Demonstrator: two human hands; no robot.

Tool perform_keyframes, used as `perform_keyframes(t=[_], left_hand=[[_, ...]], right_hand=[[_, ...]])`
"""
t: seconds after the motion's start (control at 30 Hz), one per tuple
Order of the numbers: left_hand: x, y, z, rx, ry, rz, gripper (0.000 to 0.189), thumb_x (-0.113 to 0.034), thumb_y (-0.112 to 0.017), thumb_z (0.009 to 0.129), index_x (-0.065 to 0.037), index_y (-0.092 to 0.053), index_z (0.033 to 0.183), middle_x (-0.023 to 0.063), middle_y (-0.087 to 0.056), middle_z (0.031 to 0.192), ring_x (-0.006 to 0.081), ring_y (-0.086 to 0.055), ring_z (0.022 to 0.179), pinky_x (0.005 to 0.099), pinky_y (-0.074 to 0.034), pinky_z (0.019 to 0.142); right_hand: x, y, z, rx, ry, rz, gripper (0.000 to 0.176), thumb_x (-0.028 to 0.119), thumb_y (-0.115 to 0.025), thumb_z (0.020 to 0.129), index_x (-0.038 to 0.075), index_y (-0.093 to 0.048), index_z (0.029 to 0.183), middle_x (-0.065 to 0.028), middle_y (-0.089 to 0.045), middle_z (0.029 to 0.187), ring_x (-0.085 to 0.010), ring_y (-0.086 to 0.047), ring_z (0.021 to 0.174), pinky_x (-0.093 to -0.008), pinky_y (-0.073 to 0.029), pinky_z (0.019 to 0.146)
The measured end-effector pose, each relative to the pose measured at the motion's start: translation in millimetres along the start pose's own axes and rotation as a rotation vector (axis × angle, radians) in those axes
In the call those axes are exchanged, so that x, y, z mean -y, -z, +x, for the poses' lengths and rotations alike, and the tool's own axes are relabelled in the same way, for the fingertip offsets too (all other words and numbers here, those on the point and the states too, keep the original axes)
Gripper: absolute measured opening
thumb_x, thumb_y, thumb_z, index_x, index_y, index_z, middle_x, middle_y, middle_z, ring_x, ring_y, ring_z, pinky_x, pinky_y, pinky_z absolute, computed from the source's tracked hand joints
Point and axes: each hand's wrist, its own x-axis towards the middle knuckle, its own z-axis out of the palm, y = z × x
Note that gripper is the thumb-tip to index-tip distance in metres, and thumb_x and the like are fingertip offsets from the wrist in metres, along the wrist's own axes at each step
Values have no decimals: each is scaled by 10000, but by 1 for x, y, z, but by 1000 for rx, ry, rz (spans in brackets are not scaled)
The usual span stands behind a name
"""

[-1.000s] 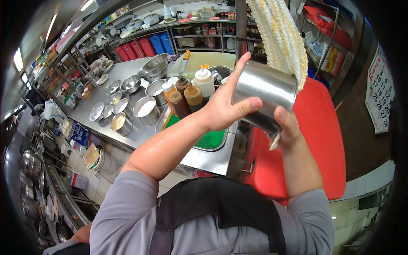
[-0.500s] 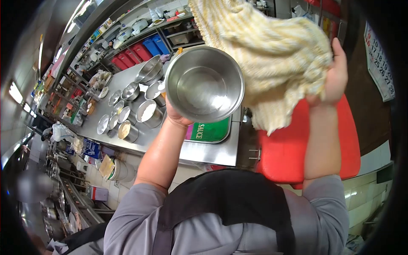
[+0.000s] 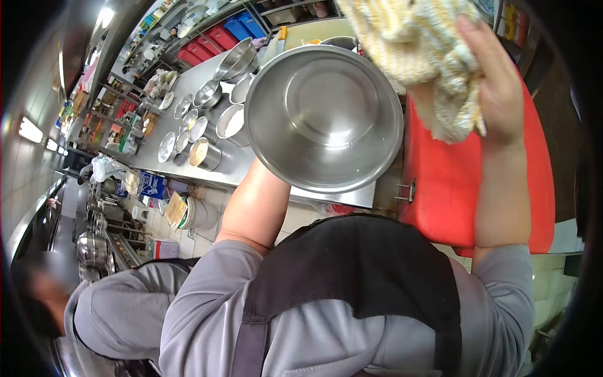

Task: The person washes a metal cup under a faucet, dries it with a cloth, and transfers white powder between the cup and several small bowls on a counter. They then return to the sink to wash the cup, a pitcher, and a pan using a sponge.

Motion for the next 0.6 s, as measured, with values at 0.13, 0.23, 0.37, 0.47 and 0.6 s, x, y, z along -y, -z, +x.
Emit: perform_keyframes(t=[0.13, 0.23, 0.37, 0.47, 0.6], left_hand=[[-9, 36, 1, -210, -113, 470, 644, -498, -416, 1019, -25, -403, 1456, 262, -491, 1383, 322, -565, 1230, 439, -524, 997], [-15, 51, 0, -287, -159, 669, 643, -519, -374, 1030, -22, -444, 1431, 179, -554, 1371, 278, -583, 1221, 432, -520, 1001], [-22, 55, 7, 14, 22, -114, 857, -698, -336, 966, -17, -357, 1485, 180, -471, 1461, 322, -501, 1316, 493, -447, 1063], [-18, 32, 1, -170, -62, 235, 840, -681, -363, 970, -102, -208, 1559, 128, -376, 1538, 306, -440, 1367, 543, -399, 1077], [-1, 28, -4, -500, 99, 691, 646, -450, -499, 995, -181, -272, 1537, 97, -419, 1485, 290, -501, 1288, 523, -427, 1032]], right_hand=[[35, -59, -4, 150, -335, 354, 404, 197, -626, 968, -38, -532, 1283, -103, -656, 1155, -177, -640, 1054, -326, -517, 936], [17, -77, -20, 249, -325, 231, 456, 156, -713, 887, -34, -545, 1266, -122, -684, 1126, -159, -654, 984, -315, -518, 883], [-18, -75, -16, 83, -212, -67, 414, 109, -621, 848, -32, -564, 1233, -182, -708, 1068, -259, -690, 972, -355, -523, 869], [-41, -67, -10, -53, -195, -168, 408, 110, -603, 840, -28, -568, 1223, -192, -713, 1052, -292, -697, 964, -365, -527, 854], [-53, -63, -9, -121, -180, -252, 369, 119, -613, 838, -25, -577, 1176, -218, -708, 1012, -370, -692, 948, -400, -535, 823]])
